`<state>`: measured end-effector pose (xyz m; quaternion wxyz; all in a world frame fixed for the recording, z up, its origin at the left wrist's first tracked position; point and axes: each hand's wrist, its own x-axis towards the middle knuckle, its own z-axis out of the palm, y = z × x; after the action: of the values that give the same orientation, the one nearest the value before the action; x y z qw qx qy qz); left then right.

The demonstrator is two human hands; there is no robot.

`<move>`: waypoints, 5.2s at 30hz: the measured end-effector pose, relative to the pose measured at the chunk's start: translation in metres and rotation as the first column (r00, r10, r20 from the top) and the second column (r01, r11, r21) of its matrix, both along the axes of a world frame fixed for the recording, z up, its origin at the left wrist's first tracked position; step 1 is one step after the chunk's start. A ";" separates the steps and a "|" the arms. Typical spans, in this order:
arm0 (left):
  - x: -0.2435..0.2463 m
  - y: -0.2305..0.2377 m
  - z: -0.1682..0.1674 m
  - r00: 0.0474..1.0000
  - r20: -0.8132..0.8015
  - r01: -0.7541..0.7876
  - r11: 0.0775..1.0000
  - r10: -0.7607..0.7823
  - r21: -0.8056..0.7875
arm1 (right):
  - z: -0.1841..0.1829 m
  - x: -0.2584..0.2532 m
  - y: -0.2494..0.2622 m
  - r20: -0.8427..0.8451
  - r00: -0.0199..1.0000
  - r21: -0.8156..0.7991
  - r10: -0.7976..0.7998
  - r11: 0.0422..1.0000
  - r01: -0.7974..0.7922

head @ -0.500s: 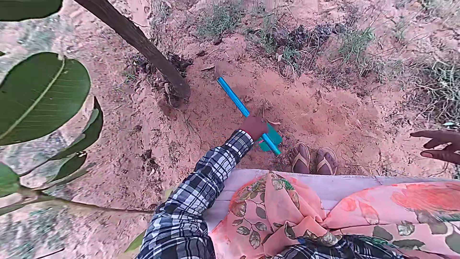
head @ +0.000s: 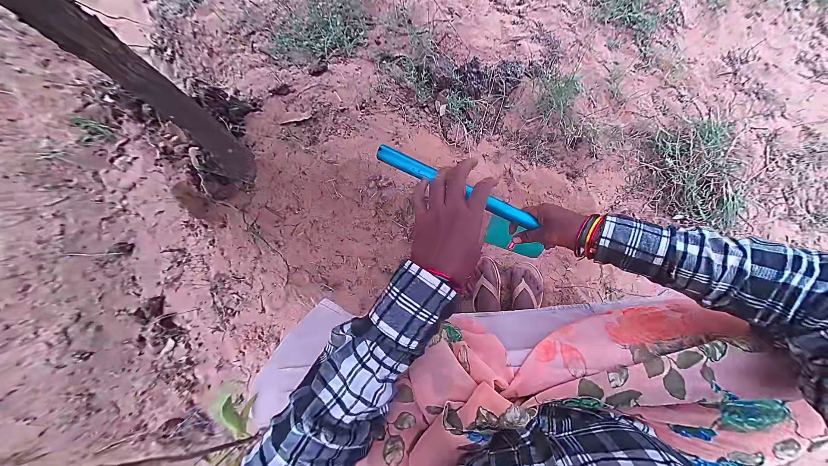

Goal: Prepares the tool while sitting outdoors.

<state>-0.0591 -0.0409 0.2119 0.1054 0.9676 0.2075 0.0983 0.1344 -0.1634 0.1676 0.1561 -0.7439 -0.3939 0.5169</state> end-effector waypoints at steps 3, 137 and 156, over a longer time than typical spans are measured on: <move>-0.055 0.021 0.003 0.987 0.025 -0.152 0.977 0.157 -0.147 | -0.043 0.062 -0.048 0.134 0.991 0.005 -0.006 1.000 0.005; -0.126 0.039 -0.055 0.877 -0.481 -0.296 0.780 -0.007 -0.552 | -0.129 0.158 -0.104 0.491 0.869 -0.178 -0.062 0.969 0.170; -0.103 0.032 -0.045 0.797 -0.601 -0.352 0.757 -0.066 -0.551 | -0.163 0.126 -0.077 0.186 0.915 0.188 -0.358 0.927 0.324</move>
<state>-0.1618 -0.0086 0.1666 0.3497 0.8340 0.3278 -0.2733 0.2603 -0.2405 0.0048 0.2567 -0.8390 -0.3108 0.3656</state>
